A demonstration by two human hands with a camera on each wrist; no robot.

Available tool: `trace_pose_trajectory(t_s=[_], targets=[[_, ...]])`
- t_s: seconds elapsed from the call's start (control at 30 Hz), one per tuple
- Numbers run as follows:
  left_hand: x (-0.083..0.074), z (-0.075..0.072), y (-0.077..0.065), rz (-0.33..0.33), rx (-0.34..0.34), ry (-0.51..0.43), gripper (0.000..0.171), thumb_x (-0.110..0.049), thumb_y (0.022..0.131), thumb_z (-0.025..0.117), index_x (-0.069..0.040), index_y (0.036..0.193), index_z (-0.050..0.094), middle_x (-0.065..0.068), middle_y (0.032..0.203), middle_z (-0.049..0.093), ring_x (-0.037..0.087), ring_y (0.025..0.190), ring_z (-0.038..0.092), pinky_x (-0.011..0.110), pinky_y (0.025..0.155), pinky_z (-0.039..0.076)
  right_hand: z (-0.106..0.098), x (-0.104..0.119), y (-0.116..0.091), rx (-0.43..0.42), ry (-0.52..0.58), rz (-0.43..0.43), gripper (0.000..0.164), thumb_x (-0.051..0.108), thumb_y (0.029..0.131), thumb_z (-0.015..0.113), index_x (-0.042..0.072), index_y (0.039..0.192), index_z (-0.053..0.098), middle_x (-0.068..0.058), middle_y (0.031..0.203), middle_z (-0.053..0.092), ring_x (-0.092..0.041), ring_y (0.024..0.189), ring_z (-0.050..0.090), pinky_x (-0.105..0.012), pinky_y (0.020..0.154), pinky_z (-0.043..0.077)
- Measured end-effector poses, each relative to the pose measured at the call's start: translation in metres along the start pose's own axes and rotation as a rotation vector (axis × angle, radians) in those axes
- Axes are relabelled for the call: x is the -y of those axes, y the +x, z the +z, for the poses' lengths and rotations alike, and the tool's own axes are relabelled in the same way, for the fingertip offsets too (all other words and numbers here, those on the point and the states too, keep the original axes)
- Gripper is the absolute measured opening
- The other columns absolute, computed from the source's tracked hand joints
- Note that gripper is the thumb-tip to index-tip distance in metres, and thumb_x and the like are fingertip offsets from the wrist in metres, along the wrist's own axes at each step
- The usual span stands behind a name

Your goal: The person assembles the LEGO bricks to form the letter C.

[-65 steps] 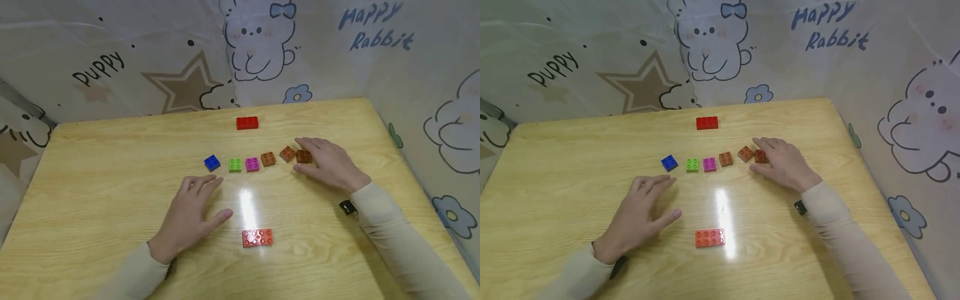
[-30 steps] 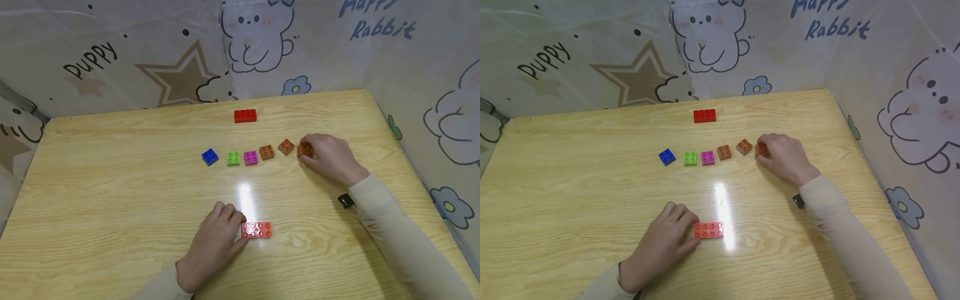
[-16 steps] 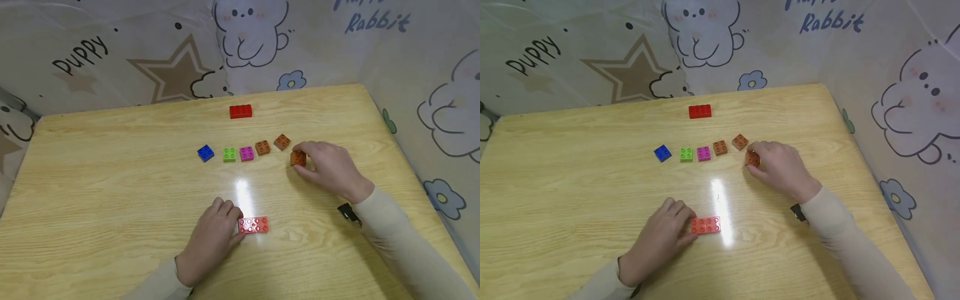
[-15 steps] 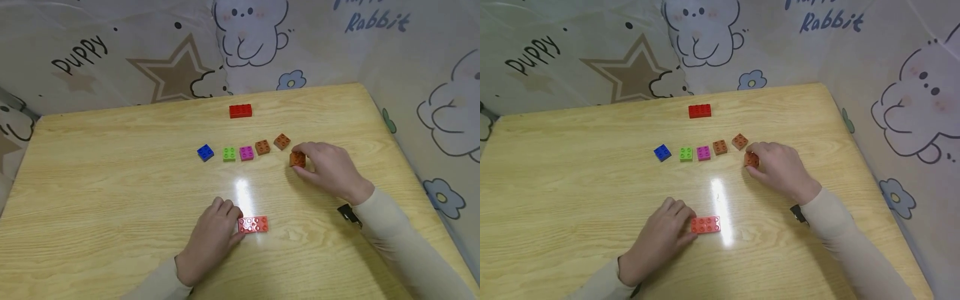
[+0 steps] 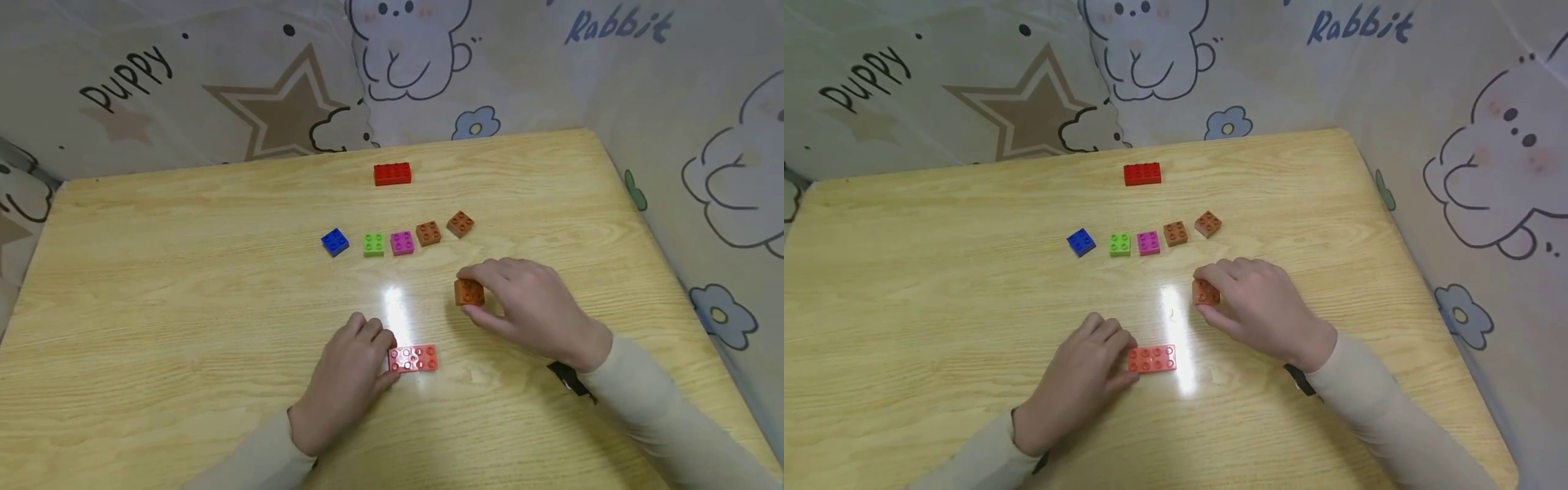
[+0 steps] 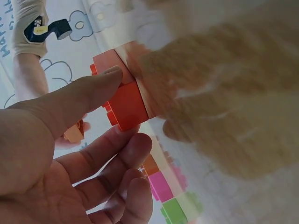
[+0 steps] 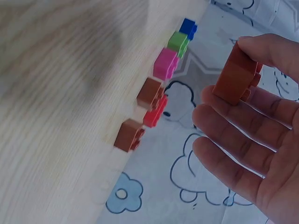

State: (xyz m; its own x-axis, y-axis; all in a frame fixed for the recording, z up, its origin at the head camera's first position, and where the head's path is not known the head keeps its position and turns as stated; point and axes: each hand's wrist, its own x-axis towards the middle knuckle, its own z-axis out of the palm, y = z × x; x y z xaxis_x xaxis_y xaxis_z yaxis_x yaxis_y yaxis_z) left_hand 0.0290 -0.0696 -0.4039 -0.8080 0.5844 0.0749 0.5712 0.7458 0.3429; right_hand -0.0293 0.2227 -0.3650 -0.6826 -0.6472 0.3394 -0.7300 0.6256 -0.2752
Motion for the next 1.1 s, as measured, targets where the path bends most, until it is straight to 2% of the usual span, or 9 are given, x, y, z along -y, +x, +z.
trace_pose_trajectory(t_s=[0.2,0.47,0.77,1.0,1.1], targets=[[0.0,0.0,0.001,-0.012,0.0,-0.007,0.039,-0.032,0.082,0.099,-0.007,0.1,0.076,-0.001,0.091,0.06,0.019,0.085,0.046,0.031,0.073,0.044,0.004,0.011,-0.003,0.001,0.012,-0.032,0.037,0.035,0.106,0.069,0.004,0.124,0.072,-0.01,0.103,0.079,-0.027,0.084,0.076,-0.049,0.072,0.063],[0.002,0.002,0.002,-0.012,-0.032,-0.027,0.039,-0.031,0.078,0.101,-0.008,0.096,0.075,-0.002,0.087,0.059,0.019,0.083,0.046,0.031,0.071,0.044,0.01,0.023,-0.007,0.017,0.037,-0.063,0.039,0.04,0.108,0.066,0.003,0.121,0.074,-0.007,0.101,0.078,-0.025,0.085,0.076,-0.047,0.073,0.064],[0.001,0.0,0.002,-0.022,-0.012,-0.033,0.04,-0.032,0.078,0.101,-0.008,0.097,0.075,-0.003,0.088,0.061,0.019,0.084,0.045,0.031,0.072,0.043,0.018,0.037,-0.011,0.031,0.054,-0.1,0.035,0.032,0.104,0.072,0.003,0.123,0.073,-0.007,0.104,0.078,-0.024,0.088,0.076,-0.047,0.077,0.064],[0.001,0.0,0.003,-0.02,-0.014,-0.042,0.04,-0.03,0.077,0.102,-0.008,0.097,0.077,-0.002,0.089,0.062,0.019,0.084,0.045,0.031,0.072,0.043,0.028,0.047,-0.013,0.083,0.068,-0.099,0.04,0.024,0.089,0.089,0.004,0.12,0.074,-0.002,0.102,0.077,-0.018,0.086,0.073,-0.042,0.077,0.062],[0.001,-0.001,0.003,-0.022,-0.001,-0.034,0.04,-0.031,0.078,0.101,-0.007,0.099,0.077,-0.001,0.09,0.063,0.019,0.084,0.045,0.031,0.072,0.043,0.032,0.049,-0.014,0.104,0.084,-0.093,0.04,0.022,0.086,0.091,0.005,0.118,0.074,-0.001,0.1,0.076,-0.015,0.083,0.071,-0.039,0.075,0.062]])
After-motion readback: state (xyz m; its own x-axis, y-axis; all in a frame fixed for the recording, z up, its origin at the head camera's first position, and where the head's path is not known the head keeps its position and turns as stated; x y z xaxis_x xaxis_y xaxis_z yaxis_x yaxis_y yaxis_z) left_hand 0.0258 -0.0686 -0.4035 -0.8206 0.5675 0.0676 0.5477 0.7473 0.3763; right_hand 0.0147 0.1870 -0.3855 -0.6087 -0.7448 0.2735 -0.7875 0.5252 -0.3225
